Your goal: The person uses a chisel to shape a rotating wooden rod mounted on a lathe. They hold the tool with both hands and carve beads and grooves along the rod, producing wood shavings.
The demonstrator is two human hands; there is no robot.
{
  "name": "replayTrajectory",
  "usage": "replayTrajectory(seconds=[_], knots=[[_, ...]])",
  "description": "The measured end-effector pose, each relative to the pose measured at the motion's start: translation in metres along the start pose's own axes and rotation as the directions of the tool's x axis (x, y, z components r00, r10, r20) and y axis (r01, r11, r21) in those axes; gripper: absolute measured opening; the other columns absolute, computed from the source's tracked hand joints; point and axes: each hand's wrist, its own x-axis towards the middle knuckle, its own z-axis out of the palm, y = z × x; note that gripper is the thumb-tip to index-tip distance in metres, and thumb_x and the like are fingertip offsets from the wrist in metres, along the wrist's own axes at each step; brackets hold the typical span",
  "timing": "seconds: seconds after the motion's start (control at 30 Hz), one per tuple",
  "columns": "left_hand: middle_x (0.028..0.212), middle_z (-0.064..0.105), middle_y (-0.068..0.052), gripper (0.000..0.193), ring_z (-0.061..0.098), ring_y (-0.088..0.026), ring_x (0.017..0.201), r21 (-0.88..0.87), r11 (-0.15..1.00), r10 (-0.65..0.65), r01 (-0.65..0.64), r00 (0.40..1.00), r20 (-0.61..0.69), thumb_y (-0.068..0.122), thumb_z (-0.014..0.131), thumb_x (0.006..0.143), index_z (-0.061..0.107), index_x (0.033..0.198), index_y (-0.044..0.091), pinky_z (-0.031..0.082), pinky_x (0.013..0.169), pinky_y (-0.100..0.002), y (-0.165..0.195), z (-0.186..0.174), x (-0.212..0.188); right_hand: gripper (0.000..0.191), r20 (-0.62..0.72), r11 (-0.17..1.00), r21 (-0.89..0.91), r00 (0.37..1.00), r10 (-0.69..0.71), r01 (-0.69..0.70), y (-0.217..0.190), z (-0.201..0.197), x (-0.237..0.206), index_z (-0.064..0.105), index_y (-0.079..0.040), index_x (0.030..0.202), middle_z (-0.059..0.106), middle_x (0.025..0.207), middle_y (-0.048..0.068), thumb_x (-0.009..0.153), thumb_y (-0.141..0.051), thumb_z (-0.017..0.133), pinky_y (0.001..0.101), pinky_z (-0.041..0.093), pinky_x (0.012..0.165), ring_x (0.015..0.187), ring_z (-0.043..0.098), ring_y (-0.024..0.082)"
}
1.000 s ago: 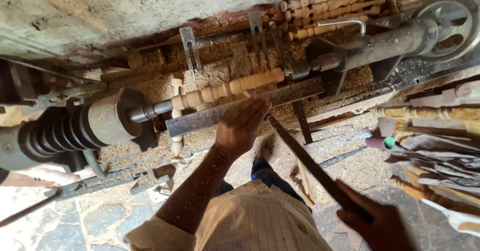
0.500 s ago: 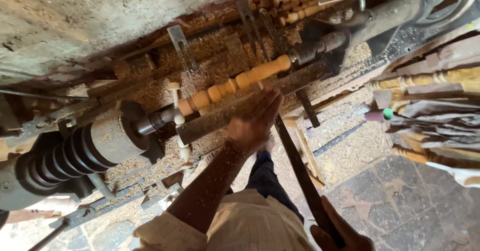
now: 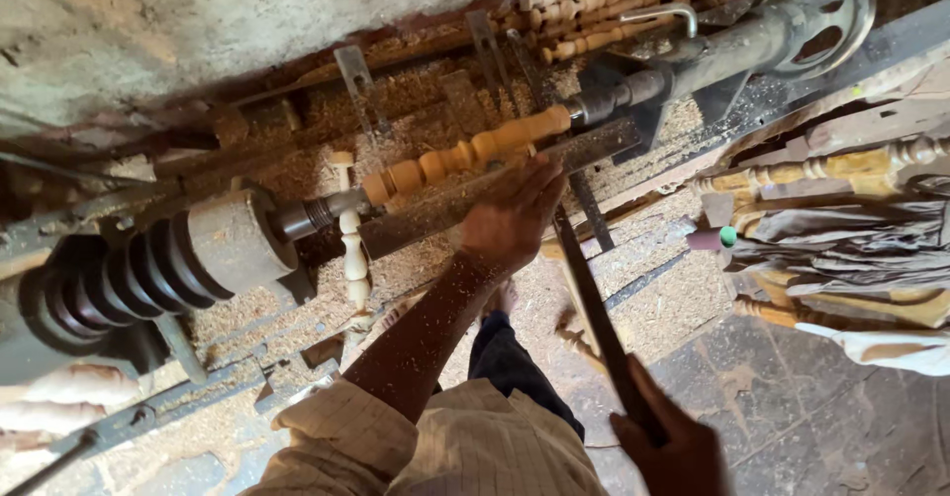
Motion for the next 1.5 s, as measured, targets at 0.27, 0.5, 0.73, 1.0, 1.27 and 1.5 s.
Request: replayTrajectory(seconds=[0.27,0.5,0.73,1.0,1.27,1.5], knots=[[0.117,0.077,-0.01,0.016,0.074,-0.022,0.114,0.1,0.995,-0.017,0.021,0.999,-0.044,0.01,0.067,0.106,0.077,0.117,0.008,0.067,0.09,-0.035,0.006,0.018,0.005,0.072,0.225,0.92,-0.323,0.926,0.304,-0.223,0.043,-0.094,0.078,0.059,-0.031,0.156,0.073,0.081,0.02,0.09,-0.029,0.086,0.0315,0.049,0.065,0.066,0.049,0.016],[0.118,0.077,-0.015,0.016,0.075,-0.025,0.112,0.149,0.986,-0.069,0.074,0.997,-0.039,0.005,0.066,0.106,0.076,0.118,0.005,0.068,0.083,-0.033,0.025,0.041,0.03,0.067,0.431,0.937,-0.35,0.887,0.166,-0.005,0.071,-0.182,0.193,0.056,-0.035,0.15,0.072,0.077,0.007,0.088,-0.043,0.079,0.0355,0.054,0.057,0.055,0.058,0.02],[0.119,0.076,-0.017,0.019,0.072,-0.028,0.116,0.192,0.981,-0.004,-0.004,0.999,0.045,0.007,0.068,0.101,0.073,0.12,0.005,0.066,0.095,-0.042,0.025,0.05,0.044,0.072,0.347,0.972,-0.22,0.924,0.159,-0.085,0.076,-0.177,0.177,0.062,-0.031,0.144,0.079,0.118,0.008,0.077,-0.042,0.085,0.0345,0.054,0.096,0.101,0.077,0.016],[0.138,0.067,-0.017,0.03,0.066,-0.029,0.132,0.099,0.982,0.143,-0.163,0.973,0.181,0.006,0.069,0.104,0.068,0.133,0.003,0.059,0.111,-0.04,-0.005,0.032,0.023,0.065,0.13,0.98,0.145,0.984,0.118,-0.137,0.093,-0.08,0.082,0.065,-0.019,0.139,0.08,0.124,0.013,0.077,-0.029,0.084,0.0339,0.057,0.091,0.104,0.078,0.017],[0.138,0.068,-0.009,0.025,0.065,-0.023,0.134,0.011,1.0,-0.002,-0.001,0.975,0.221,0.01,0.064,0.107,0.07,0.131,0.011,0.057,0.112,-0.032,-0.004,0.028,0.013,0.069,-0.01,0.943,0.099,0.947,0.322,-0.319,0.04,0.011,0.011,0.062,-0.021,0.141,0.083,0.11,0.013,0.077,-0.026,0.089,0.0329,0.062,0.08,0.088,0.082,0.018],[0.128,0.074,-0.005,0.017,0.069,-0.02,0.127,-0.01,1.0,-0.016,0.017,0.988,0.152,0.012,0.066,0.105,0.076,0.119,0.014,0.06,0.105,-0.031,-0.001,0.023,0.023,0.084,0.031,0.986,-0.004,0.985,0.169,-0.169,0.023,0.01,0.003,0.055,-0.027,0.154,0.084,0.108,0.014,0.076,-0.029,0.086,0.0294,0.064,0.08,0.089,0.081,0.017]])
